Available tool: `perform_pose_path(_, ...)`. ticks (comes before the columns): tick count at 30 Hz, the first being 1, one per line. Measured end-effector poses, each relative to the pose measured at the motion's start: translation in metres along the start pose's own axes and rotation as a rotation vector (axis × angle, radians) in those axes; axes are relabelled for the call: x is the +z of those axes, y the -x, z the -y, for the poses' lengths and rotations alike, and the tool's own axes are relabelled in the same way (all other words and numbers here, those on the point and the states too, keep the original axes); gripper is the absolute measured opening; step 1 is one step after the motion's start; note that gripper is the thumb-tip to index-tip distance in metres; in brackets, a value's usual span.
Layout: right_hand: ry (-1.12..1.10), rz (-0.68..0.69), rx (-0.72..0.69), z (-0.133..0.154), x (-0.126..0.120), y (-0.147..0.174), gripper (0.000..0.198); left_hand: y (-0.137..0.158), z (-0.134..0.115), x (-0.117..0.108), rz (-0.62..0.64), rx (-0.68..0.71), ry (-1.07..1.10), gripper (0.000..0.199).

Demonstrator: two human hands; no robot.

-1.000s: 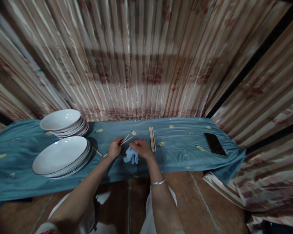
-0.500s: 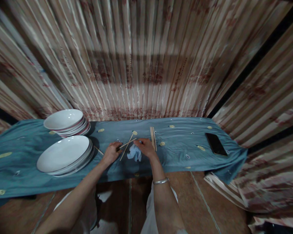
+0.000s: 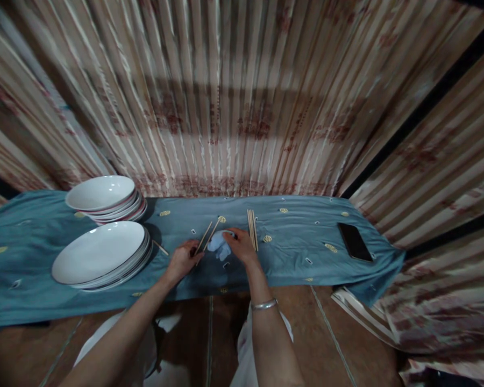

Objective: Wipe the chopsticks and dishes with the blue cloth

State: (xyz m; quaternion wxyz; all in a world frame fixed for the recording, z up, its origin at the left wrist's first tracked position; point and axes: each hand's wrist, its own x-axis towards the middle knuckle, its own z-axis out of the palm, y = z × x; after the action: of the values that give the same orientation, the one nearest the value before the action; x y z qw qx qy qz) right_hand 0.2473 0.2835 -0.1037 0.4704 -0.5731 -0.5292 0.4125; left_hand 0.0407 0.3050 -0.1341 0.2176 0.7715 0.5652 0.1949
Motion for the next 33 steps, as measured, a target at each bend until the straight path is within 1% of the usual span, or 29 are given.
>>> perform_pose_path(3, -0.025, 0.031, -0.011, 0.0, -0.001, 0.002, 0.035, 0.0, -0.002, 0.001, 0.035, 0.027, -0.07, 0.032)
perform_pose_path(7, 0.032, 0.016, -0.029, -0.001, 0.001, 0.0, 0.03, -0.002, -0.003, -0.001, 0.096, 0.024, -0.142, 0.018)
perform_pose_path(10, 0.08, -0.046, -0.017, -0.004, 0.003, -0.003, 0.025, -0.002, -0.004, -0.004, 0.116, 0.04, -0.167, 0.013)
perform_pose_path(13, 0.077, -0.122, -0.002, -0.007, 0.005, -0.006, 0.025, -0.003, -0.004, -0.006, 0.107, 0.015, -0.121, 0.013)
perform_pose_path(15, 0.079, -0.173, 0.005, -0.007, 0.004, -0.007, 0.025, -0.005, 0.0, -0.006, 0.076, -0.022, -0.008, 0.012)
perform_pose_path(16, 0.095, -0.203, 0.005, -0.007, 0.003, -0.007, 0.025, -0.006, 0.002, -0.006, 0.054, -0.043, 0.091, 0.011)
perform_pose_path(19, 0.197, -0.271, -0.021, -0.007, 0.001, -0.005, 0.024, -0.013, 0.005, -0.002, -0.02, -0.146, 0.533, 0.008)
perform_pose_path(22, 0.293, -0.272, -0.048, -0.006, 0.003, -0.003, 0.024, -0.015, 0.0, 0.001, -0.052, -0.272, 0.957, 0.024)
perform_pose_path(24, 0.342, -0.247, -0.04, -0.005, 0.008, -0.003, 0.025, -0.013, -0.008, 0.002, -0.024, -0.314, 1.13, 0.035)
perform_pose_path(26, 0.382, -0.2, -0.023, -0.005, 0.014, -0.003, 0.025, -0.009, -0.016, 0.001, 0.008, -0.331, 1.199, 0.04)
perform_pose_path(29, 0.37, -0.13, 0.017, -0.003, 0.023, -0.006, 0.025, -0.001, -0.025, -0.001, 0.037, -0.31, 1.219, 0.04)
perform_pose_path(31, 0.226, -0.098, 0.067, 0.0, 0.028, -0.006, 0.027, 0.002, -0.029, -0.001, 0.079, -0.29, 1.225, 0.038)
perform_pose_path(33, -0.021, -0.059, 0.122, 0.002, 0.032, -0.006, 0.033, 0.005, -0.03, -0.001, 0.129, -0.275, 1.243, 0.034)
